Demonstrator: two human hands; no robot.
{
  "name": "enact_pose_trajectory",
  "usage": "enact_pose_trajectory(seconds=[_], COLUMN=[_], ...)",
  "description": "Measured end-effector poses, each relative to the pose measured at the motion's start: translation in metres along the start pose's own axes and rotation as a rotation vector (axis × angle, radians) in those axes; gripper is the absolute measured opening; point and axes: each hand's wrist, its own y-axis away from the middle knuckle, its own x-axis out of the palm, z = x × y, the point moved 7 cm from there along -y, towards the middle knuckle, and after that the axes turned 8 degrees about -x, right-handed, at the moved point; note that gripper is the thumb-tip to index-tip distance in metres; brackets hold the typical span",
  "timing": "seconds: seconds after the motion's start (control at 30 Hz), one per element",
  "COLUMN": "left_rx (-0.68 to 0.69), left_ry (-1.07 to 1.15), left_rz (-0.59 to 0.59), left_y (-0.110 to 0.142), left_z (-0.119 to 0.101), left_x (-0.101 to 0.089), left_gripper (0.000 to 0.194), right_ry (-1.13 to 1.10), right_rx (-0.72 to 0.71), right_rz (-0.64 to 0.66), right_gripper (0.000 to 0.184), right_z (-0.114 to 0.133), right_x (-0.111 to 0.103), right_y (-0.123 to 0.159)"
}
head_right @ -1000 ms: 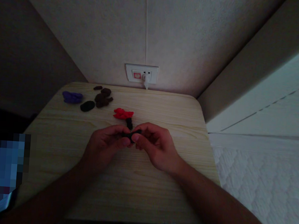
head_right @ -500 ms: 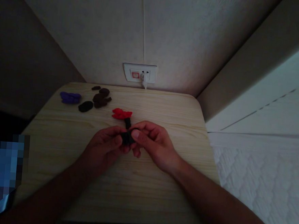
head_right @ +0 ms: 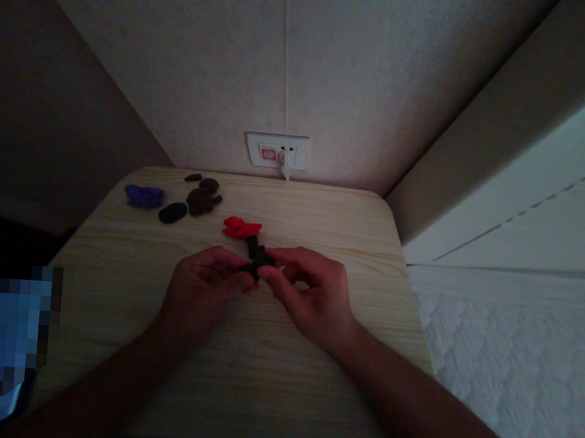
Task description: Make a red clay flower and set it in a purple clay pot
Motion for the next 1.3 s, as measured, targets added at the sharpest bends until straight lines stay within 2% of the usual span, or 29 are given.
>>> enact_pose_trajectory(seconds=[0.13, 0.4, 0.5, 0.6, 0.8, 0.97, 1.17, 1.3], left_rx=[0.018, 0.045, 0.093, 0.139, 0.177, 0.223, 0.259, 0.378], left_ry=[0.022, 0.050, 0.058, 0.032, -0.033, -0.225, -0.333, -0.437], left_rz=[0.014, 0.082, 0.125, 0.132, 0.085, 0.072, -0.030, -0.026], left_y=[0.002, 0.002, 0.002, 0.002, 0.007, 0.014, 0.015, 0.019], left_z=[-0.003, -0.002, -0.002, -0.006, -0.015, -0.017, -0.017, -0.023], left_x=[0.002, 0.003, 0.003, 0.004, 0.006, 0.010, 0.007, 0.008], left_gripper=[0.015, 0.009, 0.009, 0.013, 0.031, 0.043, 0.026, 0.016], right_ry=[0.034, 0.034, 0.064, 0.092, -0.027, 0.045, 0.048, 0.062], right_rx=[-0.104, -0.086, -0.121, -0.139, -0.007, -0.141, -0.172, -0.163], right_rz=[0.087, 0.144, 0.150, 0.130, 0.042, 0.100, 0.193, 0.196], right_gripper=[0.029, 0.030, 0.024, 0.020, 0.026, 0.026, 0.041, 0.036], right_z=[0.006, 0.006, 0.010, 0.010, -0.003, 0.009, 0.010, 0.009], right_x=[0.003, 0.005, 0.004, 0.003, -0.001, 0.000, 0.007, 0.006], right_y=[-0.004, -0.005, -0.005, -0.004, 0.001, -0.005, -0.005, -0.005])
